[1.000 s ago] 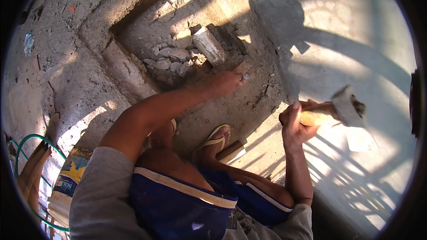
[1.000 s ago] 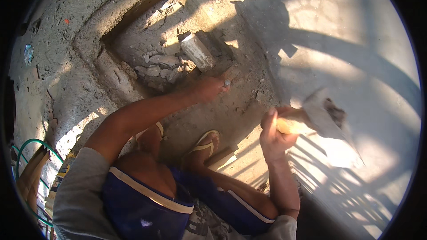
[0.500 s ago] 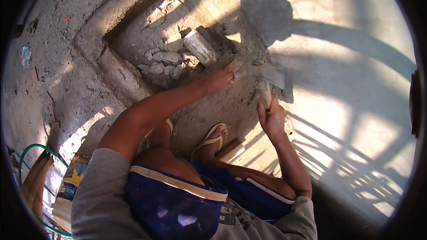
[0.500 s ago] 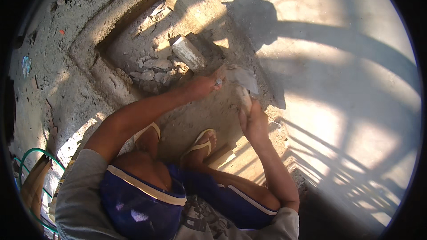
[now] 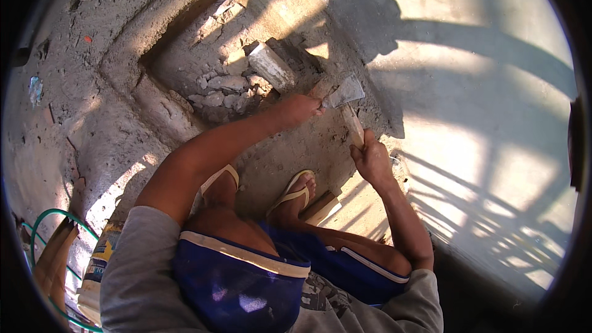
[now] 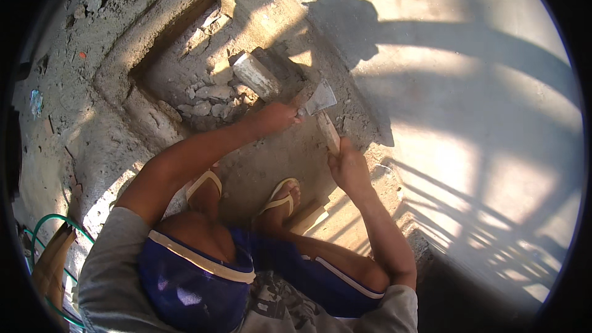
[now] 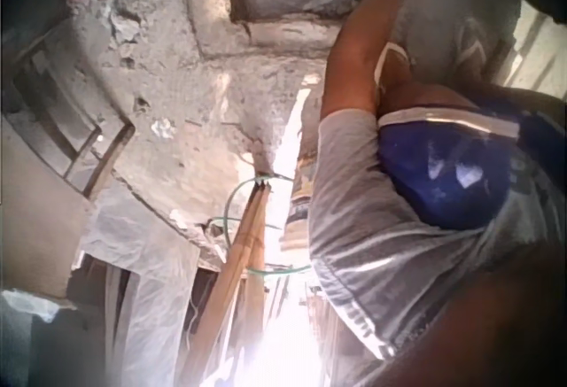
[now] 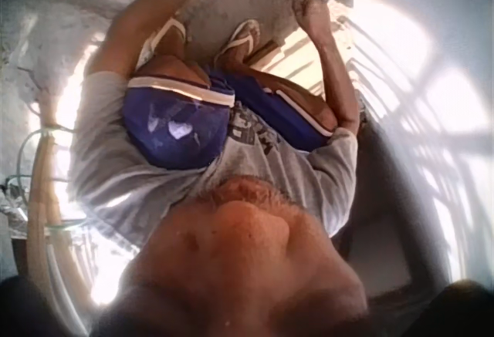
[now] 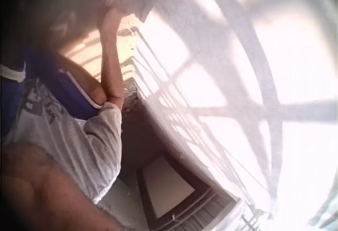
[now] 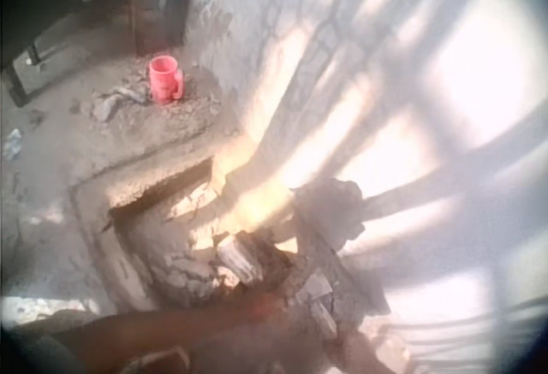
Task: The person uses an axe and a small metal chisel to chip away at concrete inside a rectangular cutout in the floor.
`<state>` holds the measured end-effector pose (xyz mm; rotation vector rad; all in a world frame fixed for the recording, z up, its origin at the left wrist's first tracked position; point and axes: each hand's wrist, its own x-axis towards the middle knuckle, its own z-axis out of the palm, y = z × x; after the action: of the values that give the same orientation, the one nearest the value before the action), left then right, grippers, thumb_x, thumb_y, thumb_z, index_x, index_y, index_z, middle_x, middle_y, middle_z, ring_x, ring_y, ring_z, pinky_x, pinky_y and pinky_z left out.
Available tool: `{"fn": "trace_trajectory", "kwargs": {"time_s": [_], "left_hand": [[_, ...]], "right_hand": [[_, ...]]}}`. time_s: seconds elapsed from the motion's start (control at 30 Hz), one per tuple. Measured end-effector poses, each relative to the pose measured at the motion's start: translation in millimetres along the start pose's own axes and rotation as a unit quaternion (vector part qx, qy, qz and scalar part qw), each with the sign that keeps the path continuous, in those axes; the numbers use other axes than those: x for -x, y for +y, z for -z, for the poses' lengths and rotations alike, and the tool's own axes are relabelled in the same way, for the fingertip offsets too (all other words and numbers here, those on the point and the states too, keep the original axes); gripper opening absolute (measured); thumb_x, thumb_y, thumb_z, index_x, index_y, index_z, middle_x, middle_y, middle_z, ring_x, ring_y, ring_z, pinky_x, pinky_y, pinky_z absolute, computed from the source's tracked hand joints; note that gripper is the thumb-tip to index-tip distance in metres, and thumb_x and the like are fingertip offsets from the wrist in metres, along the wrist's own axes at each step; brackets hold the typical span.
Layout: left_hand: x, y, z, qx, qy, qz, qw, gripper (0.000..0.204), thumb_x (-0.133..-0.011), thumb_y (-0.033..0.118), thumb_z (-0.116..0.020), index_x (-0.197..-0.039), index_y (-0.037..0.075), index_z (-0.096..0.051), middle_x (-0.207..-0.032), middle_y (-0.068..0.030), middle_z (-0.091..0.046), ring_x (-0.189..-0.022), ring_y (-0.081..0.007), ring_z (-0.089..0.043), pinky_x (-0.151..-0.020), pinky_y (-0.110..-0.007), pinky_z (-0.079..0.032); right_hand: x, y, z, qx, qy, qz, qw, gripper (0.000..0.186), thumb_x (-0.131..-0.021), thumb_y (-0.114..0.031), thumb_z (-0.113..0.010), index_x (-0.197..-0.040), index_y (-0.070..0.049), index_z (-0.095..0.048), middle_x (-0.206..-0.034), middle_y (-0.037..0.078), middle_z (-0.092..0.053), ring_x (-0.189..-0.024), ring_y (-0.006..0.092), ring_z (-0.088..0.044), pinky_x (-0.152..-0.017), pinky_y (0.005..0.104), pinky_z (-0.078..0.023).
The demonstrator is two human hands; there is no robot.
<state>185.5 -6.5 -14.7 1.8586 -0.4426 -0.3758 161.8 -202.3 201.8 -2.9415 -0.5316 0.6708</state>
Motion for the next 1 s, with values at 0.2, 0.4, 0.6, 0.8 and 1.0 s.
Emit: {"fn": "trace_trajectory", "kwargs": {"time_s": [0.2,0.4,0.6,0.8,1.0], "left_hand": [[5,-24,2,0.021,0.029,-0.022,0.999,0.029,-0.096,0.03,-0.066,-0.106,0.003,-0.066,-0.091,-0.021,-0.07,-0.092,-0.0387,-0.07,-0.078,-0.045,-0.054],[-6,1,25,0.1,-0.006,-0.077,0.992,0.028,-0.095,0.03,-0.068,-0.105,0.005,-0.071,-0.093,-0.0195,-0.071,-0.089,-0.0375,-0.07,-0.075,-0.044,-0.053],[1,-7,20,0.078,-0.003,-0.061,0.995,0.026,-0.094,0.03,-0.068,-0.105,0.007,-0.073,-0.093,-0.0189,-0.071,-0.084,-0.0376,-0.069,-0.074,-0.044,-0.052],[-4,-10,19,0.079,-0.017,-0.088,0.993,0.029,-0.093,0.033,-0.069,-0.106,0.007,-0.073,-0.092,-0.0187,-0.071,-0.083,-0.038,-0.069,-0.074,-0.045,-0.052],[-4,-2,9,-0.01,-0.063,-0.071,0.995,0.032,-0.092,0.03,-0.07,-0.106,0.001,-0.072,-0.089,-0.0189,-0.072,-0.085,-0.0363,-0.071,-0.077,-0.046,-0.053]], "right_hand": [[-12,-62,79,-0.338,0.288,-0.028,0.896,0.029,-0.098,-0.016,-0.07,-0.115,0.001,-0.053,-0.08,0.005,-0.063,-0.062,0.0094,-0.059,-0.054,0.0251,-0.048],[17,16,-13,-0.047,0.065,0.002,0.997,0.032,-0.093,-0.011,-0.069,-0.115,-0.001,-0.047,-0.078,0.022,-0.067,-0.065,0.0326,-0.068,-0.057,0.0406,-0.052],[-3,-31,64,-0.218,0.178,-0.053,0.958,0.03,-0.097,-0.016,-0.07,-0.115,-0.002,-0.051,-0.075,0.011,-0.066,-0.061,0.0172,-0.064,-0.055,0.031,-0.05],[-4,-19,26,-0.096,0.331,0.155,0.926,0.027,-0.099,-0.01,-0.064,-0.116,0.0,-0.047,-0.072,0.014,-0.065,-0.058,0.0168,-0.063,-0.051,0.0301,-0.05],[3,7,14,-0.092,-0.074,-0.176,0.977,0.031,-0.089,-0.02,-0.07,-0.11,-0.001,-0.056,-0.088,0.028,-0.068,-0.086,0.0431,-0.069,-0.074,0.0491,-0.054]]}}
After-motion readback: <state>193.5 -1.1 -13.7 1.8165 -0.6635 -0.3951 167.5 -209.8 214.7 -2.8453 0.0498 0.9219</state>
